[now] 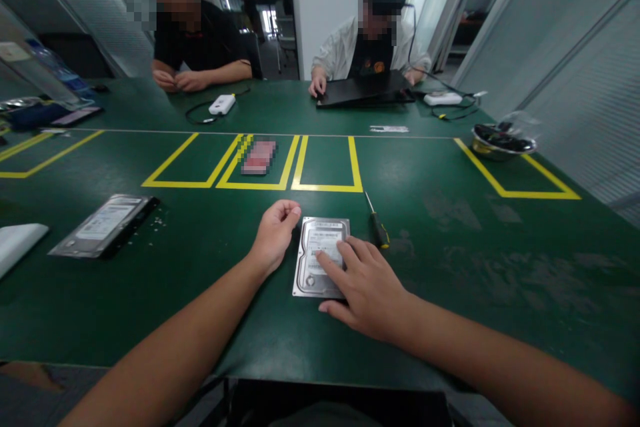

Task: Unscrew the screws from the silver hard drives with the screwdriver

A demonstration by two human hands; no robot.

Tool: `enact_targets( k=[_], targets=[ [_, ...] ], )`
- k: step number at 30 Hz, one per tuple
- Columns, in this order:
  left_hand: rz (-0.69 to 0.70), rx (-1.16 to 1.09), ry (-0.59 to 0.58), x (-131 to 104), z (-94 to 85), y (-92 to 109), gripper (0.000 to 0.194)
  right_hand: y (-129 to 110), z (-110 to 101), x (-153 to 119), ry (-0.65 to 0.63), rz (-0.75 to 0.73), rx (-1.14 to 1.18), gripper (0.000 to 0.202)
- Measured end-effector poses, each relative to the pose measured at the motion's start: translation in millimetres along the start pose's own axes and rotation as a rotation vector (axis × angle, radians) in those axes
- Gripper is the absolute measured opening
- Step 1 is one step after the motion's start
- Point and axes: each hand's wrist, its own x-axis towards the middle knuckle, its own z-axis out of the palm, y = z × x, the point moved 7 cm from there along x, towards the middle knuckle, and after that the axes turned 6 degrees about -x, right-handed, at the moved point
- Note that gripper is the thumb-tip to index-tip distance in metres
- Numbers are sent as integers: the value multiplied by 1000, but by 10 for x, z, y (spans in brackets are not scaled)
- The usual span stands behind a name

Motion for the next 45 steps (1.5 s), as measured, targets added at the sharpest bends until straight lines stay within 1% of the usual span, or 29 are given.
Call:
enact_targets(
  k=[4, 7, 11, 14, 18, 24, 31, 38, 45],
  targets=[
    [5, 42, -68, 31, 13, -2, 13, -41, -82, 76, -30, 8, -18, 75],
    [6, 74, -115, 49, 28, -12, 15, -60, -92, 115, -13, -1, -11, 74],
    [13, 165, -176, 83, 29, -30, 17, -86, -19, 123, 23, -67, 30, 72],
    [47, 244, -200, 113, 9, -29, 18, -65, 53, 114, 15, -81, 62, 73],
    [73, 313, -243, 139, -2, -28, 19, -45, 97, 99, 13, -93, 68, 73],
    [85, 344, -326, 150, 12, -16, 20, -43, 124, 97, 18, -111, 68, 73],
    [94, 333, -327, 178, -23, 11, 18, -48, 123, 88, 29, -129, 56, 72],
    [99, 409, -453, 177, 27, 60, 19, -38, 139, 86, 46, -135, 59, 72],
    [104, 447, -532, 225, 42, 39, 19, -33, 155, 87, 30, -130, 56, 72]
  ],
)
